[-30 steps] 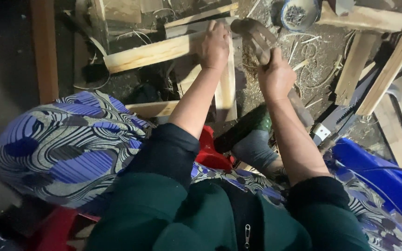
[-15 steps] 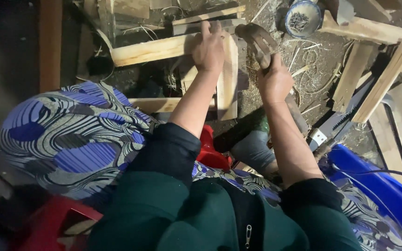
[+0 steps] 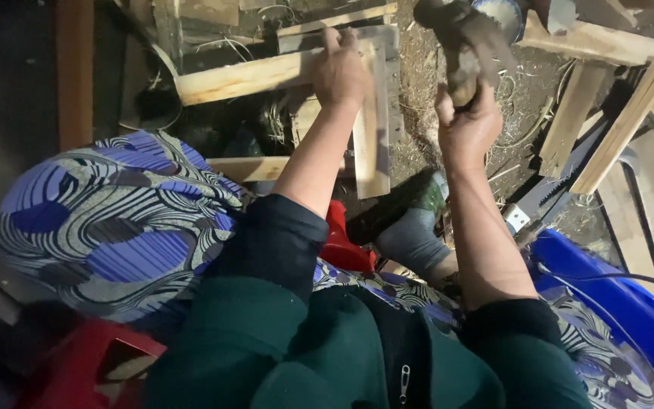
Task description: Assembling a wooden frame by aligning slats and nailing them together with a hammer.
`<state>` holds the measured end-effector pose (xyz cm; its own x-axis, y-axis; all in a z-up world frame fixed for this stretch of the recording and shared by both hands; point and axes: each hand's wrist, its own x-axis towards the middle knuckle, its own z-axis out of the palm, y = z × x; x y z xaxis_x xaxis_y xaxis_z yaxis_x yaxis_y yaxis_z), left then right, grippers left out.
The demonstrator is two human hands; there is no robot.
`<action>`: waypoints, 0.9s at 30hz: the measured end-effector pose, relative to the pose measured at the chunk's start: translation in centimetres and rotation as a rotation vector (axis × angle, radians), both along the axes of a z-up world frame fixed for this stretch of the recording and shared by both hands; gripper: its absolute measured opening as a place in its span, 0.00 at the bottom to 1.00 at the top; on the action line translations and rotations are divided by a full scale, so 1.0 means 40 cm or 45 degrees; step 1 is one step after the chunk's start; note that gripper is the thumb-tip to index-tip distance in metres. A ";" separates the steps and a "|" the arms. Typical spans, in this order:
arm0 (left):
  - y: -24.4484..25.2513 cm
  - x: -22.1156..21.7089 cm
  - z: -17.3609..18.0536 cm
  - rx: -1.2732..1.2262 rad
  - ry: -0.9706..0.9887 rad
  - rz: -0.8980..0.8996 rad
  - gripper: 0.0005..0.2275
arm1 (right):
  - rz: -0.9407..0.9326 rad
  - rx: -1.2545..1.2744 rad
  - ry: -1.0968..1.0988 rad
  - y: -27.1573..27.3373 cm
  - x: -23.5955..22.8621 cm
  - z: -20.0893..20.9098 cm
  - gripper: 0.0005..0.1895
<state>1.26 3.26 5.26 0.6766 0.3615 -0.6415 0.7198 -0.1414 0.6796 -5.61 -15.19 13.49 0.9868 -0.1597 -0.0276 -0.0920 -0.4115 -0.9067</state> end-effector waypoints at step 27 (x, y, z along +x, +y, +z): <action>0.003 0.011 0.109 -0.018 0.225 -0.090 0.34 | 0.174 -0.555 -0.179 -0.023 0.032 -0.019 0.25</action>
